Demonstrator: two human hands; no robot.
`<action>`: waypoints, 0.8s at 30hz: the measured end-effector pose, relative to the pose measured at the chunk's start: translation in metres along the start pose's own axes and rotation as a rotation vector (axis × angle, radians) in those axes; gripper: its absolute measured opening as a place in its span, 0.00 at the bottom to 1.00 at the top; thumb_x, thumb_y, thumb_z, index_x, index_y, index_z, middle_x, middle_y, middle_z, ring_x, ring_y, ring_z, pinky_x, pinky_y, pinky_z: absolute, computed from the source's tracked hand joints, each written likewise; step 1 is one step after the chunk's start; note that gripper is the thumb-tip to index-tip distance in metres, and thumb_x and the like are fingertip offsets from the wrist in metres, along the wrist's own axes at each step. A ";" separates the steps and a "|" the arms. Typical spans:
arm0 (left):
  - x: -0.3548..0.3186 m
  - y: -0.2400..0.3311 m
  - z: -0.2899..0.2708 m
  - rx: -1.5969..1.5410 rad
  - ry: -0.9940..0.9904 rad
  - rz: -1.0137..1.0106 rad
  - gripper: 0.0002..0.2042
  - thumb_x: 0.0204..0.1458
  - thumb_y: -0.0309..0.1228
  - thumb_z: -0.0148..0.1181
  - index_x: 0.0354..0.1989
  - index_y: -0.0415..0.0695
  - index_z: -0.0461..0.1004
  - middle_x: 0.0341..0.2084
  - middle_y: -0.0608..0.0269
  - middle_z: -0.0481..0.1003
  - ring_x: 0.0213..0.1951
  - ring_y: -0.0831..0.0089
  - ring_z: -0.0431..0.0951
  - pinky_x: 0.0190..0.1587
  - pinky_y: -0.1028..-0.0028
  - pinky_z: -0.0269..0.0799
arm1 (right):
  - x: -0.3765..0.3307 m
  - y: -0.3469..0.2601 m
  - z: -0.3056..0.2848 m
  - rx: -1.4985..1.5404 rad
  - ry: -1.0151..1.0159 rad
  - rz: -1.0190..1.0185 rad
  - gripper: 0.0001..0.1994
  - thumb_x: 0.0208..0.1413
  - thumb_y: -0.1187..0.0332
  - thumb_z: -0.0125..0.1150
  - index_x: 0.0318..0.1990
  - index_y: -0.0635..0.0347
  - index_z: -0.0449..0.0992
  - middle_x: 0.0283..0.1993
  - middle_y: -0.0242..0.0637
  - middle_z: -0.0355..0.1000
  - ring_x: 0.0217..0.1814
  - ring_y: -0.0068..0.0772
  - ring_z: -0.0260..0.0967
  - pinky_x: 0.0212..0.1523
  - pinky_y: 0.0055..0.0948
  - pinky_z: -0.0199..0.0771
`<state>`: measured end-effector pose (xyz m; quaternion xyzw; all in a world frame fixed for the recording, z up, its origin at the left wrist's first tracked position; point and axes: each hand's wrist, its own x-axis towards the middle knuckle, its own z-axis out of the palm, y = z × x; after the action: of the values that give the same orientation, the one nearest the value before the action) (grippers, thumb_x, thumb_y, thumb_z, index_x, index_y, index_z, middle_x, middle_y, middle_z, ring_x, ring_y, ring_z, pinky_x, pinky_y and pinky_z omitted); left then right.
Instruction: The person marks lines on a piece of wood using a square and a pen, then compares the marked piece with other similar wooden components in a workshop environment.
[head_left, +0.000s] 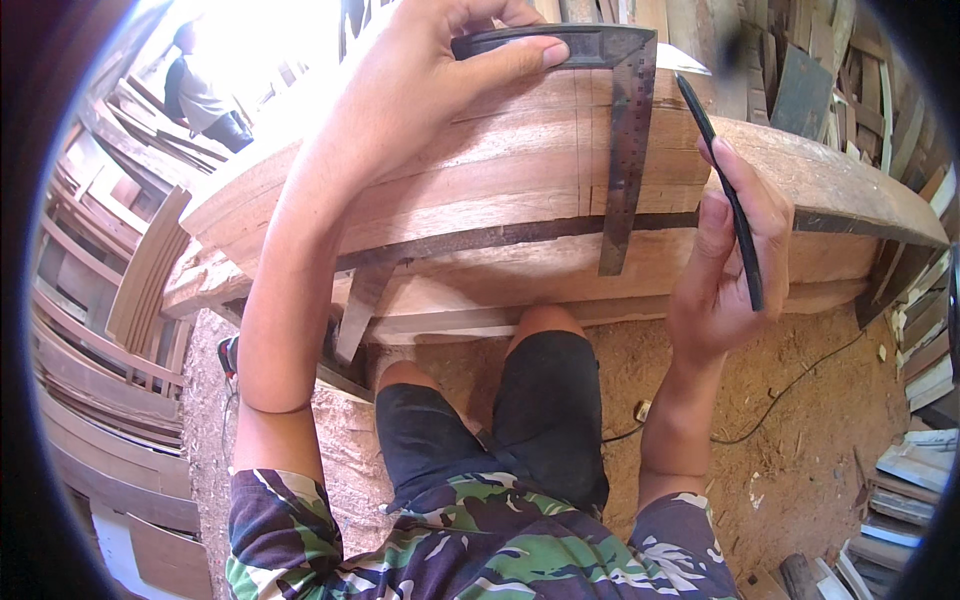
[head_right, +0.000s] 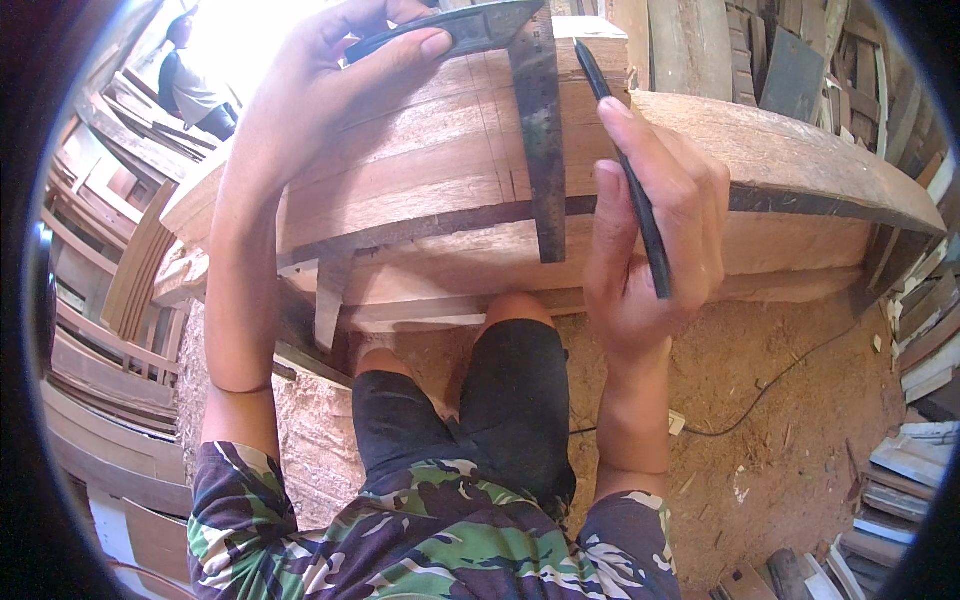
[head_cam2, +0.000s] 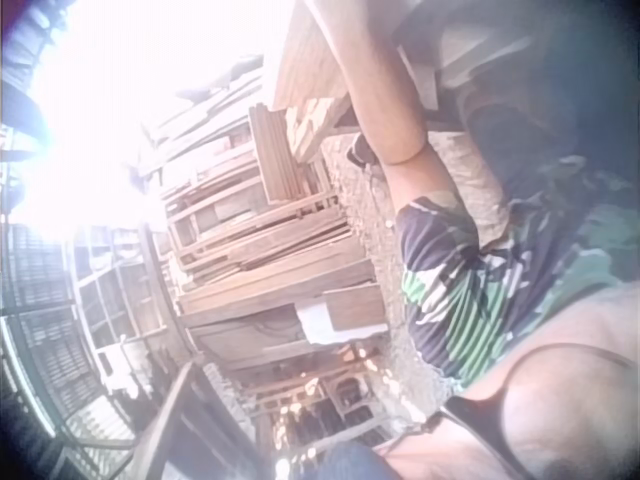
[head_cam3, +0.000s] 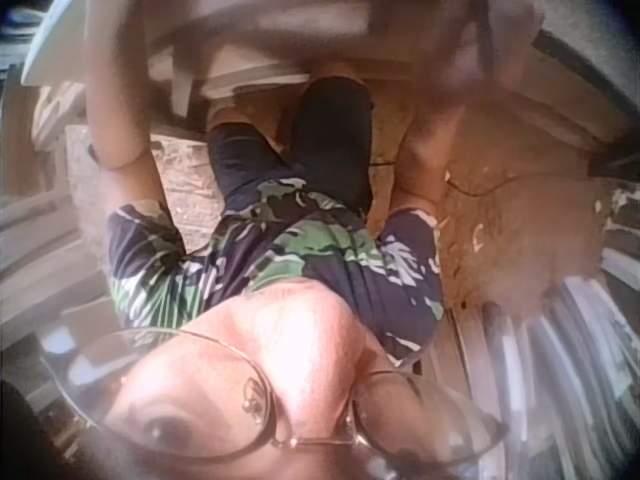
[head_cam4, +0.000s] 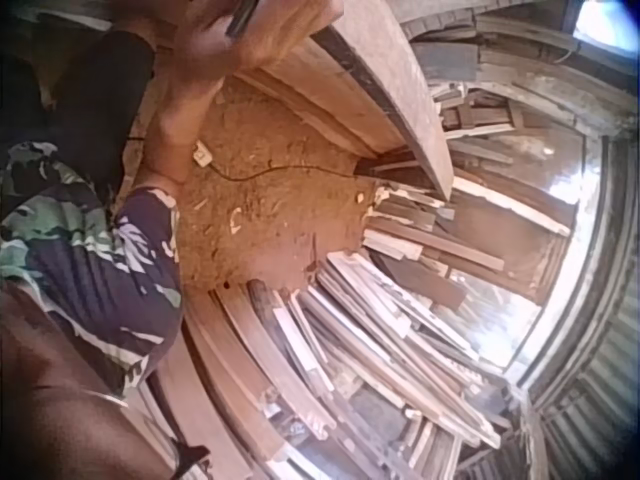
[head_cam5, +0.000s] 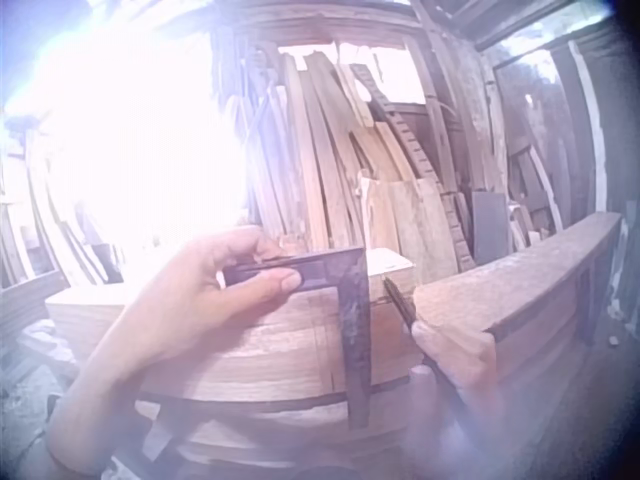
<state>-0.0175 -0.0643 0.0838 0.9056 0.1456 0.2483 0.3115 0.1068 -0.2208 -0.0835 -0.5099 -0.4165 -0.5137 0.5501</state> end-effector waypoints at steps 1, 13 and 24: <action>0.000 0.000 0.000 0.001 -0.001 -0.004 0.11 0.66 0.38 0.65 0.45 0.43 0.82 0.23 0.72 0.74 0.25 0.82 0.72 0.28 0.78 0.66 | 0.004 0.001 0.000 -0.022 -0.025 -0.039 0.13 0.65 0.79 0.65 0.55 0.67 0.83 0.52 0.43 0.84 0.53 0.43 0.79 0.58 0.38 0.75; -0.005 -0.015 0.005 0.026 0.085 0.138 0.13 0.66 0.41 0.66 0.49 0.45 0.84 0.23 0.71 0.75 0.25 0.82 0.72 0.29 0.78 0.67 | -0.012 -0.016 -0.026 -0.235 -0.269 -0.156 0.14 0.60 0.74 0.72 0.54 0.62 0.86 0.49 0.40 0.85 0.51 0.45 0.80 0.54 0.39 0.79; -0.007 -0.012 0.007 0.061 0.106 0.112 0.14 0.67 0.42 0.67 0.49 0.45 0.82 0.25 0.71 0.75 0.26 0.81 0.72 0.28 0.78 0.68 | -0.043 -0.021 -0.038 -0.230 -0.348 -0.090 0.12 0.64 0.71 0.71 0.53 0.63 0.86 0.44 0.44 0.84 0.46 0.47 0.79 0.49 0.40 0.79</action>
<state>-0.0210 -0.0610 0.0689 0.9069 0.1184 0.3086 0.2613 0.0781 -0.2516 -0.1279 -0.6314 -0.4661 -0.4860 0.3847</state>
